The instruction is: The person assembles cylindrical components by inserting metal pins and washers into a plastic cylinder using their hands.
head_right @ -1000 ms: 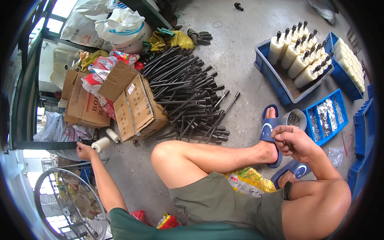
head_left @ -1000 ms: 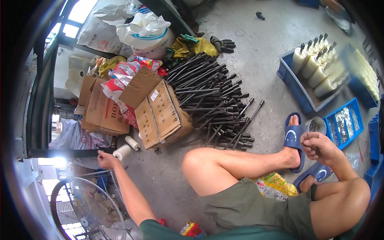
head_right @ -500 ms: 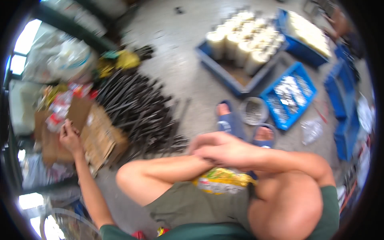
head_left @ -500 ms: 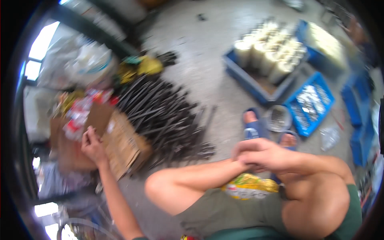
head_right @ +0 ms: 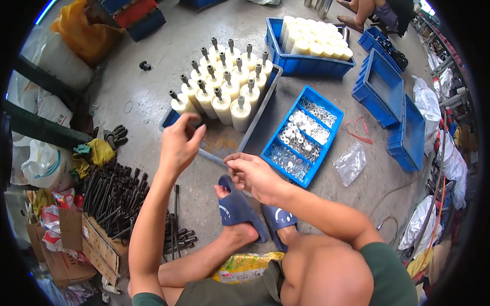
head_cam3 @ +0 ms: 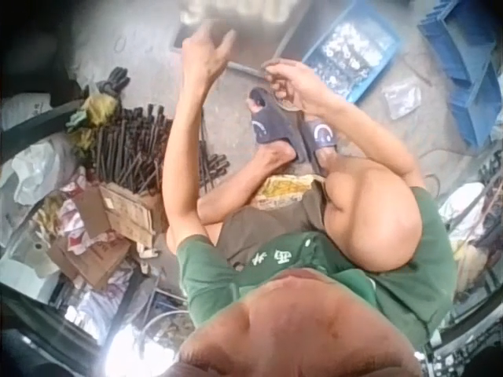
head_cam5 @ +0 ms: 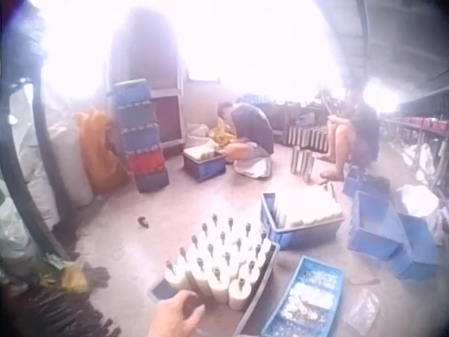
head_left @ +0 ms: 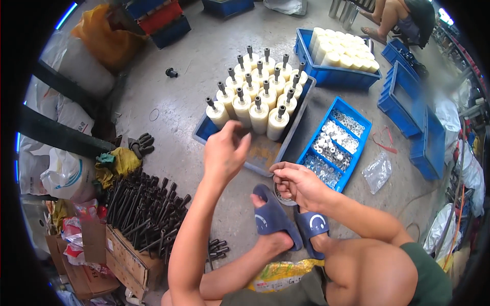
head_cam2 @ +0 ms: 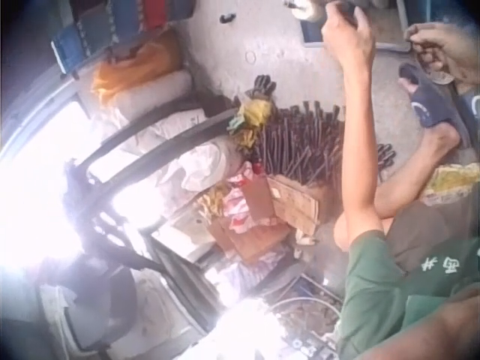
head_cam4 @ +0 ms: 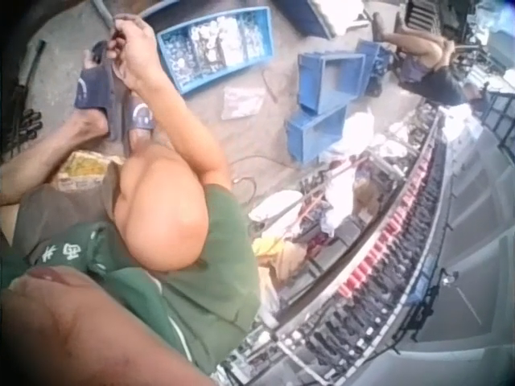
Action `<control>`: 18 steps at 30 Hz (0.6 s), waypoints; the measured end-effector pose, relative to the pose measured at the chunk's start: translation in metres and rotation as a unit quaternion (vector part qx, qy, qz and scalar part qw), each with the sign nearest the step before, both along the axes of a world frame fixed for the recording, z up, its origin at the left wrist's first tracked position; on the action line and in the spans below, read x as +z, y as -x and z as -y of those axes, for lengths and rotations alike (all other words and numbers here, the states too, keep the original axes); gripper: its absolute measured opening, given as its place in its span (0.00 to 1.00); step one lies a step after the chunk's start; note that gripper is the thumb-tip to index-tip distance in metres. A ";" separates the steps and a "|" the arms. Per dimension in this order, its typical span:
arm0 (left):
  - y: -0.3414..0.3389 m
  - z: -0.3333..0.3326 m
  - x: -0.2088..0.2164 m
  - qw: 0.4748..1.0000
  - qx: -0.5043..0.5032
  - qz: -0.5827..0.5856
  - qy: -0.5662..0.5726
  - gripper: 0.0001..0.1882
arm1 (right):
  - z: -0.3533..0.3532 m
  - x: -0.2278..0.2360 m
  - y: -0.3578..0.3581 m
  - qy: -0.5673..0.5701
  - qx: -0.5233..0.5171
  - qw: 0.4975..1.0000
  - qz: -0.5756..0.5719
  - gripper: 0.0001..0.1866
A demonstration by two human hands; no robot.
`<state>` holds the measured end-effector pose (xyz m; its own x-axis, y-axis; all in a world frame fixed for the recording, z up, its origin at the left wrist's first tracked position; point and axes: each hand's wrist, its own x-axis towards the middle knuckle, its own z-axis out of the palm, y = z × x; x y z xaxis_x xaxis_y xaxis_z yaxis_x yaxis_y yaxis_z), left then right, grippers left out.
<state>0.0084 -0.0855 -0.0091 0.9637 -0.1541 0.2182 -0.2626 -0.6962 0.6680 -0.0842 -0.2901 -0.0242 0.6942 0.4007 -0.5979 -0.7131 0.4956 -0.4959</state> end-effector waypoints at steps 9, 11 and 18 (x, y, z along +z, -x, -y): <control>-0.109 -0.033 -0.047 0.945 0.149 0.075 -0.282 0.15 | -0.079 -0.133 -0.125 0.158 -0.007 0.987 0.021 0.09; -0.106 -0.026 -0.045 0.962 0.111 0.091 -0.234 0.12 | -0.083 -0.181 -0.170 0.183 0.049 0.982 -0.006 0.11; -0.085 -0.054 -0.038 0.981 0.141 0.012 -0.134 0.10 | -0.130 -0.201 -0.226 0.146 -0.018 0.987 -0.072 0.19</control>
<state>0.0939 -0.0313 -0.0475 0.9712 0.0624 0.2301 -0.0484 -0.8934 0.4466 0.1415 -0.1605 -0.2251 0.6038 0.1744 -0.7778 -0.7716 0.3729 -0.5154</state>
